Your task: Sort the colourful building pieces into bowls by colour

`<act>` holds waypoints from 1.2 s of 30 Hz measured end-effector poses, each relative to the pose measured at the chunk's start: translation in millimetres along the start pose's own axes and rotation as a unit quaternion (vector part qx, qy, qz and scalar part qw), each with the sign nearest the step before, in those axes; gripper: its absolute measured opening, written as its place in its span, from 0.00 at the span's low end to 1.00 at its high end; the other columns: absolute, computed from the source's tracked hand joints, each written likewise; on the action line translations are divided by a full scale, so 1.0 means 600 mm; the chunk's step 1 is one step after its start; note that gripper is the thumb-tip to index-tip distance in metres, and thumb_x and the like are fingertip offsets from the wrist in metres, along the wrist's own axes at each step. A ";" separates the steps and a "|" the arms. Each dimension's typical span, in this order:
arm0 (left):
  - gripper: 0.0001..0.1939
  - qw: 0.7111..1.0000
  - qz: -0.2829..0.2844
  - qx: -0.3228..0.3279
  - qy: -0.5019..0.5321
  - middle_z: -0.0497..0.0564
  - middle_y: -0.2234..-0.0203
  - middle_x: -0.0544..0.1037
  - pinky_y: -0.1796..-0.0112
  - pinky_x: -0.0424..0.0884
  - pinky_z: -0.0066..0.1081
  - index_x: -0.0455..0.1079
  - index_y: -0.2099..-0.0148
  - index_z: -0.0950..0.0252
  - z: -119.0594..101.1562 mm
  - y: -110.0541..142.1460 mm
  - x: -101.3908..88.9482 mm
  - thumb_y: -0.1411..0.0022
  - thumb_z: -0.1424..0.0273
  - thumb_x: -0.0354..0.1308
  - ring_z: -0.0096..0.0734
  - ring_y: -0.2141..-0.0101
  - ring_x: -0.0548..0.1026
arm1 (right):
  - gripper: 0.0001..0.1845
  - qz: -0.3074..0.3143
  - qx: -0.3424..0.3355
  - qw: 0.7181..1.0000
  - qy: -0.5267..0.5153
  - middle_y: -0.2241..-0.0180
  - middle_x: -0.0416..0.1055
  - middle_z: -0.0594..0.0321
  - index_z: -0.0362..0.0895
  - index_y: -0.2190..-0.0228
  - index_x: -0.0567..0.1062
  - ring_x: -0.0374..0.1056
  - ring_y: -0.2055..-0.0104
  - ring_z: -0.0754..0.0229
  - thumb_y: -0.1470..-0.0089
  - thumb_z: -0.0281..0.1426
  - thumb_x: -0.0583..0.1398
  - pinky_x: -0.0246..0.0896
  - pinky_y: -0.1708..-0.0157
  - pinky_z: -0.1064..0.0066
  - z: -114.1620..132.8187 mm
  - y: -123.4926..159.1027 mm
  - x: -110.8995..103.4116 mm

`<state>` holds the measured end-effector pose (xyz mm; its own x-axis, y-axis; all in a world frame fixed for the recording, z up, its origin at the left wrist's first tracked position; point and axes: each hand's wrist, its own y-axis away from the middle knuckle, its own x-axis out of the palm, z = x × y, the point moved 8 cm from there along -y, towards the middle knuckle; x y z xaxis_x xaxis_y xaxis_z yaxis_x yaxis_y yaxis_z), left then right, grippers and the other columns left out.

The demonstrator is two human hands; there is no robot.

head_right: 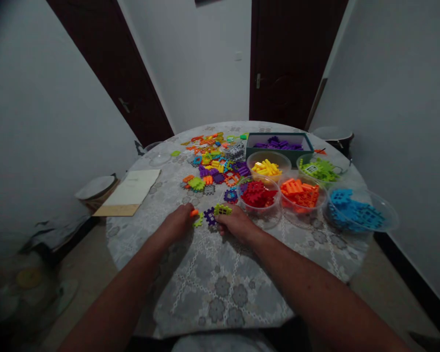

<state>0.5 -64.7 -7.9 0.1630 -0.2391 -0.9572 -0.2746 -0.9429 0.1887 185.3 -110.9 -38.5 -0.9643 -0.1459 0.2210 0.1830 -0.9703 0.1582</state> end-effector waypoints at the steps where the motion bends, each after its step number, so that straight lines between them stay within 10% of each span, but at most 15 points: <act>1: 0.13 1.000 0.005 -0.003 -0.017 0.63 0.52 0.79 0.58 0.65 0.35 0.71 0.46 0.65 -0.002 -0.002 0.000 0.28 0.66 0.53 0.47 0.54 0.77 | 0.11 -0.003 0.001 1.000 0.000 0.79 0.67 0.70 0.46 0.71 0.70 0.63 0.79 0.66 0.53 0.35 0.67 0.64 0.80 0.74 0.000 -0.001 -0.002; 12: 0.12 0.998 -0.003 0.003 -0.063 0.62 0.55 0.79 0.61 0.63 0.34 0.72 0.51 0.65 -0.005 -0.008 -0.007 0.29 0.63 0.56 0.45 0.56 0.78 | 0.11 0.003 0.005 1.000 -0.003 0.78 0.68 0.69 0.46 0.69 0.70 0.64 0.78 0.65 0.51 0.34 0.67 0.64 0.79 0.73 -0.018 -0.009 -0.006; 27: 0.09 0.966 -0.070 0.083 0.233 0.48 0.66 0.78 0.63 0.69 0.32 0.68 0.53 0.60 -0.055 -0.038 0.007 0.36 0.74 0.55 0.32 0.66 0.74 | 0.15 -0.041 0.032 0.999 -0.010 0.78 0.70 0.70 0.47 0.63 0.71 0.67 0.79 0.63 0.56 0.33 0.65 0.70 0.77 0.70 -0.023 -0.009 -0.010; 36: 0.23 0.948 -0.060 0.110 0.291 0.61 0.43 0.79 0.43 0.71 0.44 0.70 0.39 0.62 -0.104 -0.068 0.022 0.33 0.78 0.51 0.42 0.45 0.76 | 0.15 -0.063 0.025 0.994 -0.085 0.75 0.76 0.62 0.45 0.64 0.72 0.72 0.76 0.59 0.57 0.30 0.65 0.73 0.75 0.69 -0.015 -0.023 -0.028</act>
<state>73.3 -43.9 -14.8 0.6840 -0.2813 -0.6731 -0.4017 -0.9154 -0.0256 197.0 -97.0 -53.0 -0.9344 0.0149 0.3560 0.0764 -0.9675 0.2412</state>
